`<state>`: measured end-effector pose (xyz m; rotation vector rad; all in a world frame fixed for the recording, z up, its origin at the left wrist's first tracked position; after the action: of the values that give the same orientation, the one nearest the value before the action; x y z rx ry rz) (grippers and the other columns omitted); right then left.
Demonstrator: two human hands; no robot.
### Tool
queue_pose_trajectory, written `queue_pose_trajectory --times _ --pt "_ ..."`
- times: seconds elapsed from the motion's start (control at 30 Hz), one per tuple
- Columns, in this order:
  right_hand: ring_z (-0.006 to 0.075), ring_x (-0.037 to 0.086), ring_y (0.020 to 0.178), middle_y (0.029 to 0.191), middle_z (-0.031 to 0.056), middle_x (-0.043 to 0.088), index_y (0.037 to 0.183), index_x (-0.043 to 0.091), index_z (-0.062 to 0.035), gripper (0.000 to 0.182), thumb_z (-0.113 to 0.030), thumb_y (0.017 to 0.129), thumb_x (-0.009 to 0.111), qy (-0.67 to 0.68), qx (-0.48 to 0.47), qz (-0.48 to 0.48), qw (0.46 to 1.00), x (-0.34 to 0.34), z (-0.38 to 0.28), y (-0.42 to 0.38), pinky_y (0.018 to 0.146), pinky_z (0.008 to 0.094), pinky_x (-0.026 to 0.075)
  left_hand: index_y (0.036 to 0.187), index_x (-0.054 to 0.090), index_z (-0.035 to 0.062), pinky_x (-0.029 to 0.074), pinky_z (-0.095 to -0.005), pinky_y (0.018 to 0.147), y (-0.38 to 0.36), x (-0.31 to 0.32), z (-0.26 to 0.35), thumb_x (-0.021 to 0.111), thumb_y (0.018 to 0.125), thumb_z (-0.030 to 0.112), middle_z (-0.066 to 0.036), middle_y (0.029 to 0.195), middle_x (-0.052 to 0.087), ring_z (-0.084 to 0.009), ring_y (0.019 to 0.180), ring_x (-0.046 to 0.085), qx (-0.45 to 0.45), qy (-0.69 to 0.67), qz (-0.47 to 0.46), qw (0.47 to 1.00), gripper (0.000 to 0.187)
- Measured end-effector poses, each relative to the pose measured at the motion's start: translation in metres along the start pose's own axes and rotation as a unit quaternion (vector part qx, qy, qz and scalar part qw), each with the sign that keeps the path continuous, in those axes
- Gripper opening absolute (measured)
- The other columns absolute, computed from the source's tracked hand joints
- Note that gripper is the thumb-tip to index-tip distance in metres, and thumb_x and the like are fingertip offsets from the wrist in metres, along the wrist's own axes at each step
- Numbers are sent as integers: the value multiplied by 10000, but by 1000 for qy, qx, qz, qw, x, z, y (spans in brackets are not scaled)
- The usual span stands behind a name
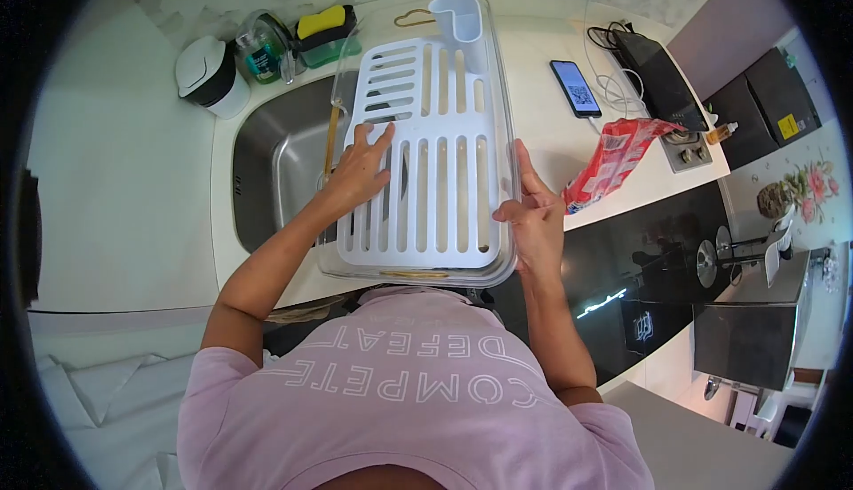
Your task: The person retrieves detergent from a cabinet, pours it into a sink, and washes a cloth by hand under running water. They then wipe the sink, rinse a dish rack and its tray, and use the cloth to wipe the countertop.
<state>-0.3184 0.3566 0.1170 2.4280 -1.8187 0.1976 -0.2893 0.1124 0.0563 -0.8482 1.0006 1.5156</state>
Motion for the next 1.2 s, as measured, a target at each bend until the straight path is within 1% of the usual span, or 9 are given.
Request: queue_pose_trajectory --times 0.13,0.37,0.6,0.67,0.73,0.8,0.83,0.97,1.2 --pt "169 505 1080 1298 152 449 1300 392 12 785 160 529 416 41 35 11 998 -3 4 2 739 195 448 1261 393 -25 461 -443 754 -8 -13 7 530 694 -16 -240 1163 342 -386 792 556 -7 -75 88 993 584" --pt "184 480 1132 1310 175 430 1301 378 35 797 166 516 398 3 36 22 999 -7 6 -2 760 197 447 1220 448 -25 450 -403 749 -12 -29 15 553 722 -1 -166 1112 391 -351 798 555 -16 -61 140 988 510" --pt "231 328 1282 1389 174 319 1313 340 49 829 177 495 384 101 46 22 994 -34 22 7 964 327 381 1170 526 42 444 -367 688 -17 -71 11 572 718 -1 -126 1055 436 -282 732 552 -9 -90 216 972 456" --pt "237 326 1283 1389 175 319 1315 337 49 838 179 488 386 117 58 34 991 -39 22 5 981 348 369 1126 523 -1 461 -411 719 -19 -89 11 564 708 -23 -166 1056 420 -352 780 565 -12 -65 214 974 421" --pt "225 353 1264 1385 165 332 1311 345 50 835 177 487 397 127 51 36 990 -42 21 5 970 325 375 1131 527 13 458 -403 726 -25 -102 7 572 708 -10 -166 1062 427 -351 817 565 -39 -73 194 978 426" --pt "218 367 1251 1383 160 339 1309 350 51 831 176 489 401 110 45 42 992 -41 13 2 962 312 379 1131 537 31 450 -379 721 -31 -112 0 573 707 0 -157 1061 439 -313 797 556 -26 -41 202 978 426" --pt "210 382 1238 1381 155 345 1306 355 51 827 175 490 406 91 41 42 994 -41 9 1 953 298 383 1135 547 48 437 -343 699 -36 -118 -1 570 707 8 -142 1054 444 -267 757 526 -66 -79 178 979 430" --pt "193 403 1216 1375 153 356 1301 365 54 818 171 493 412 90 30 53 994 -45 -2 4 912 252 398 1156 550 64 420 -291 621 -55 -131 -11 562 714 11 -115 1046 445 -198 678 483 -41 -48 210 976 445" --pt "173 453 1169 1338 154 404 1294 381 55 806 174 498 414 57 -45 70 995 -56 -31 19 769 191 440 1138 569 47 401 -264 552 -88 -162 -15 559 718 10 -120 1042 453 -165 701 487 -59 -5 240 969 422"
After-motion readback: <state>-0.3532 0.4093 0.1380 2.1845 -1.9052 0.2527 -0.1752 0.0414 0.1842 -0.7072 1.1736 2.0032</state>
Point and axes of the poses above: each hand's wrist, its own y-axis towards the middle knuckle, its own x-axis out of the palm, z = x × y, the point moved 3 cm from there along y, towards the middle knuckle
